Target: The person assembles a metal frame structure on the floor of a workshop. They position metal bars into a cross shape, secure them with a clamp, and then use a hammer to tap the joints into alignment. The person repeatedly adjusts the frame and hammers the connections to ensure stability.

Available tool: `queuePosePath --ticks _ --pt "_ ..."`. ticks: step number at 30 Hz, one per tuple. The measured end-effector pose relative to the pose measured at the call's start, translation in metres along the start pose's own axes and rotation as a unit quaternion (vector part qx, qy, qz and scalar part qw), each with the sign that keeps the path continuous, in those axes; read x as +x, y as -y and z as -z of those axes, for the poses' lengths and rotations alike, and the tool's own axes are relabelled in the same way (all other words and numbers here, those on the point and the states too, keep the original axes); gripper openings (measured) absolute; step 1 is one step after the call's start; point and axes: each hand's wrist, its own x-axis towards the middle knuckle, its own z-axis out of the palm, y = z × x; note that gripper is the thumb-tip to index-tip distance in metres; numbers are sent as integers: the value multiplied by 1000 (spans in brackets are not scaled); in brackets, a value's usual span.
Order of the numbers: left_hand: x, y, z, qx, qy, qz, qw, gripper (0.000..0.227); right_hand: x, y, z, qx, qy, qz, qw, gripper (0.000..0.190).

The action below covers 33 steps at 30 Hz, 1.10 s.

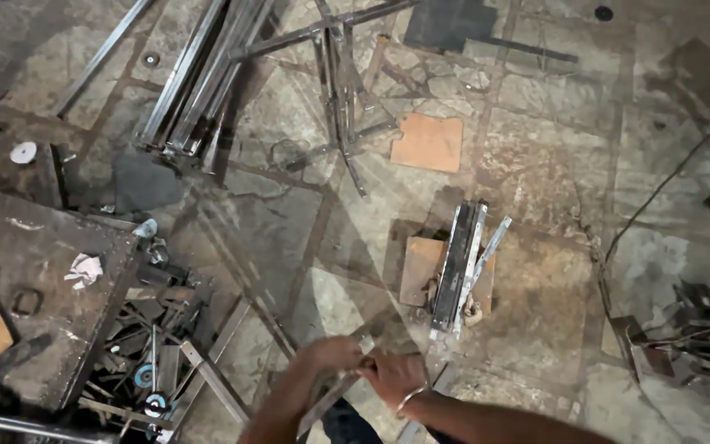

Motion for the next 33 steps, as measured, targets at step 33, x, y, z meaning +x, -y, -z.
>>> queuePosePath --ticks 33 --pt "-21 -156 58 -534 -397 231 710 38 0 -28 -291 158 21 -263 952 38"
